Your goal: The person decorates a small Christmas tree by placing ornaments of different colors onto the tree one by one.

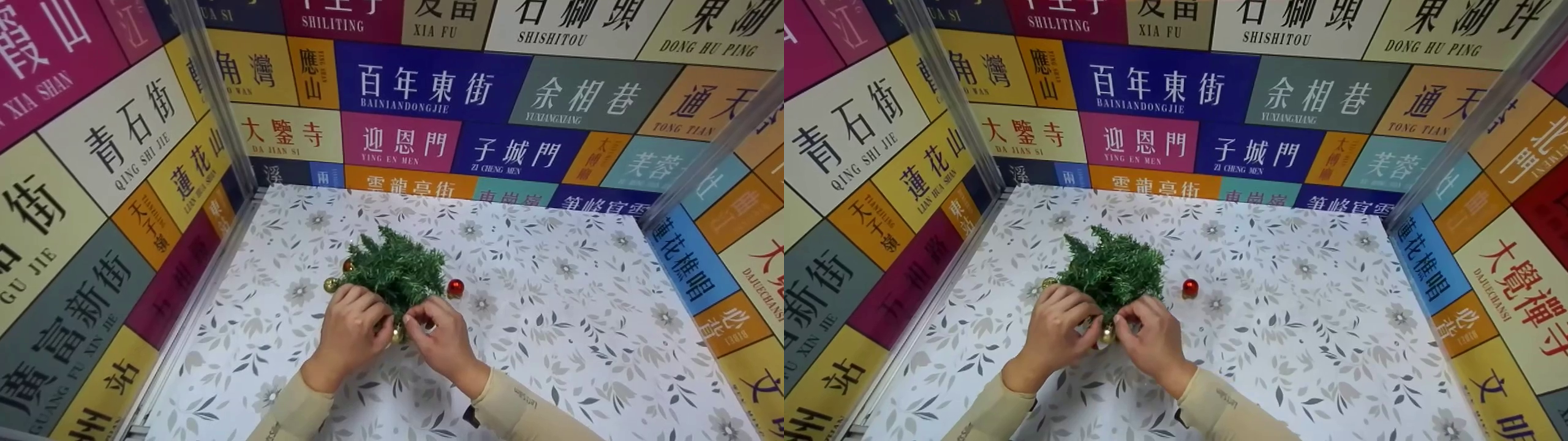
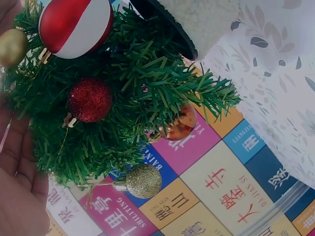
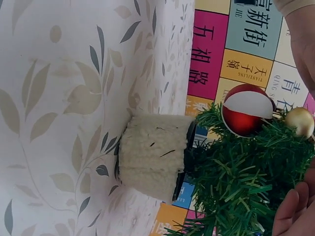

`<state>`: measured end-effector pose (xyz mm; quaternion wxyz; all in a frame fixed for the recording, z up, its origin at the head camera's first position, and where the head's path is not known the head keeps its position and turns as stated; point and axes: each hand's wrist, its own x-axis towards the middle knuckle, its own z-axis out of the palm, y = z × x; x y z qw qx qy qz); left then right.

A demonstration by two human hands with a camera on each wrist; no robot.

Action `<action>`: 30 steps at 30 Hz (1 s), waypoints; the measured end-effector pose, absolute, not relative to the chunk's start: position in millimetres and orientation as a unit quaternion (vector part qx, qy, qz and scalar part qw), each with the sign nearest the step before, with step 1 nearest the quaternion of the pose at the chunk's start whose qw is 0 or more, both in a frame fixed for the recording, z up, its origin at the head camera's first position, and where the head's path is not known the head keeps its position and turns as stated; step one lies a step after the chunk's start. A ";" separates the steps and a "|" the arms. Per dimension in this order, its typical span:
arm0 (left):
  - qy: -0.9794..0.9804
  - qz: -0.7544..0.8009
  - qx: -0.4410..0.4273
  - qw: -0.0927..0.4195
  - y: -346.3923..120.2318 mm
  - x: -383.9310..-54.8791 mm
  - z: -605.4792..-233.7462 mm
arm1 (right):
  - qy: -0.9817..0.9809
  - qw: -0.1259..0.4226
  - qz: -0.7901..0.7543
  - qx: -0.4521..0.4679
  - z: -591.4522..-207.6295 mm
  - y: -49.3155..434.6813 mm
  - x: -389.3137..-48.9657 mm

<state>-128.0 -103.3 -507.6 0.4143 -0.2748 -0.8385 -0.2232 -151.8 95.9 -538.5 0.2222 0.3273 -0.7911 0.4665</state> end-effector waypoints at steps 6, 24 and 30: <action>-0.849 -0.213 -0.265 0.404 -102.3 -127.5 -508.2 | -0.812 0.226 0.434 0.317 -541.6 96.1 -153.4; -0.867 -0.201 -0.272 0.366 -103.2 -125.5 -502.7 | -0.842 0.184 0.388 0.327 -540.4 102.7 -151.6; -0.864 -0.208 -0.276 0.367 -104.5 -125.8 -503.6 | -0.830 0.192 0.397 0.341 -539.1 104.9 -151.1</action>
